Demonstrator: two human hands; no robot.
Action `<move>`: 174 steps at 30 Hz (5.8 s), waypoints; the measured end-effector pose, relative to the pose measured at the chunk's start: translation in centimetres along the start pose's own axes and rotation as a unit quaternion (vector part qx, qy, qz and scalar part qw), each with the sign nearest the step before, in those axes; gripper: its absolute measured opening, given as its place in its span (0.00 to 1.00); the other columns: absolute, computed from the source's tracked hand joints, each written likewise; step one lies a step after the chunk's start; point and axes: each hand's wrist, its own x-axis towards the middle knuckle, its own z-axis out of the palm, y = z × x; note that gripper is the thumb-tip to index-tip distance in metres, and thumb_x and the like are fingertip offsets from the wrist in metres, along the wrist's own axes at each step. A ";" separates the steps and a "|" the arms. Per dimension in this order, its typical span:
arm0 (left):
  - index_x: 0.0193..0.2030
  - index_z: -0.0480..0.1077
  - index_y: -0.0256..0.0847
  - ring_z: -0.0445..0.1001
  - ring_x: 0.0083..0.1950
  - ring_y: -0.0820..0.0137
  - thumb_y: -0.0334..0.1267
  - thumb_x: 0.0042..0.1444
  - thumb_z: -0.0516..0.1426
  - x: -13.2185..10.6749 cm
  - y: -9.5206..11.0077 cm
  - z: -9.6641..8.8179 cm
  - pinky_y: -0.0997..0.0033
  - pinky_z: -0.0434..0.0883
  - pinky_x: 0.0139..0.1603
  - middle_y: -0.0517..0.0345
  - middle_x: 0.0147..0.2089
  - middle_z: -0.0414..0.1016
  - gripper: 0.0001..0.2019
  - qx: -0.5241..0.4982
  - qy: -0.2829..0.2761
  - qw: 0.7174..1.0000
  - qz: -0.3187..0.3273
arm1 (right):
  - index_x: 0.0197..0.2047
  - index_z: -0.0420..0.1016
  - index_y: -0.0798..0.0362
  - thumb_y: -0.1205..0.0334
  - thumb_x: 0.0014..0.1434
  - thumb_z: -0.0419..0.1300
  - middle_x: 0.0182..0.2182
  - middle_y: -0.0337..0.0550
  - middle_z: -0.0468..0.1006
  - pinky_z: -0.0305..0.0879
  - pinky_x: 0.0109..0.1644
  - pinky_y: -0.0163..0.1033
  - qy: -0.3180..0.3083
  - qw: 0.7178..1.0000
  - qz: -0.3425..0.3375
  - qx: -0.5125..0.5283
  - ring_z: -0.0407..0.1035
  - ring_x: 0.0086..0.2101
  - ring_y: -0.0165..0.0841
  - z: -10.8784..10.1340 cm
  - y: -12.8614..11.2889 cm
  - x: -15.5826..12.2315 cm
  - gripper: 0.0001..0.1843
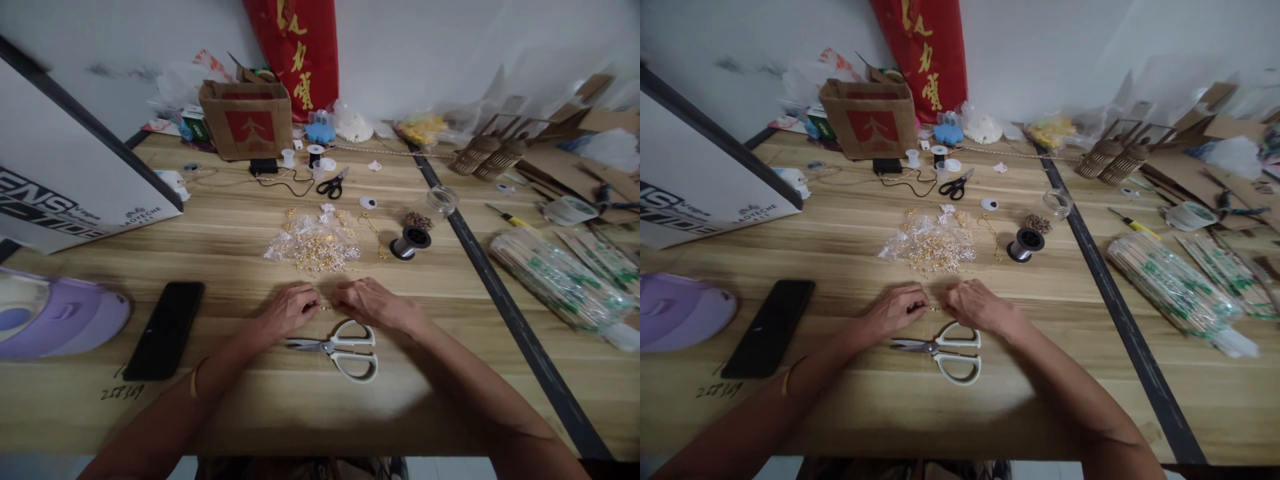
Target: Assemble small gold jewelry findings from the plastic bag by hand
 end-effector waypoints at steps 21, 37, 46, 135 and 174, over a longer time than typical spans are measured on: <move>0.31 0.70 0.37 0.69 0.33 0.71 0.30 0.57 0.53 -0.1 0.1 -0.3 0.73 0.63 0.35 0.56 0.33 0.71 0.06 0.028 -0.011 1.000 0.010 | 0.41 0.69 0.57 0.67 0.64 0.48 0.35 0.50 0.76 0.55 0.32 0.34 -0.009 0.998 0.017 -0.052 0.71 0.32 0.35 0.7 -0.8 0.6 0.09; 0.29 0.72 0.36 0.66 0.27 0.76 0.28 0.52 0.56 0.4 -0.2 -0.3 0.77 0.61 0.30 0.60 0.28 0.68 0.04 -0.075 0.030 0.995 -0.060 | 0.41 0.68 0.55 0.59 0.65 0.50 0.39 0.46 0.72 0.54 0.33 0.33 0.040 0.999 0.021 0.019 0.69 0.36 0.32 0.0 -0.7 0.6 0.10; 0.28 0.72 0.36 0.64 0.28 0.76 0.29 0.52 0.57 0.4 -0.2 -0.4 0.78 0.59 0.29 0.61 0.27 0.66 0.04 -0.087 0.025 0.993 -0.078 | 0.43 0.69 0.52 0.62 0.62 0.55 0.37 0.42 0.72 0.53 0.34 0.33 0.114 0.990 0.011 0.086 0.68 0.36 0.31 2.4 -1.4 1.8 0.07; 0.30 0.75 0.37 0.63 0.26 0.76 0.33 0.52 0.58 0.8 0.2 -0.4 0.77 0.59 0.28 0.61 0.25 0.69 0.05 -0.100 0.026 0.989 -0.107 | 0.35 0.72 0.52 0.67 0.59 0.55 0.32 0.40 0.75 0.47 0.30 0.33 0.081 0.993 0.034 0.081 0.67 0.30 0.28 1.0 -0.6 1.0 0.05; 0.28 0.75 0.36 0.63 0.26 0.76 0.31 0.51 0.58 1.1 0.6 -0.4 0.77 0.57 0.29 0.61 0.26 0.70 0.04 -0.063 0.018 0.991 -0.116 | 0.39 0.72 0.54 0.65 0.64 0.52 0.35 0.42 0.76 0.51 0.32 0.32 0.176 0.979 -0.026 0.099 0.68 0.32 0.28 1.6 0.4 1.4 0.07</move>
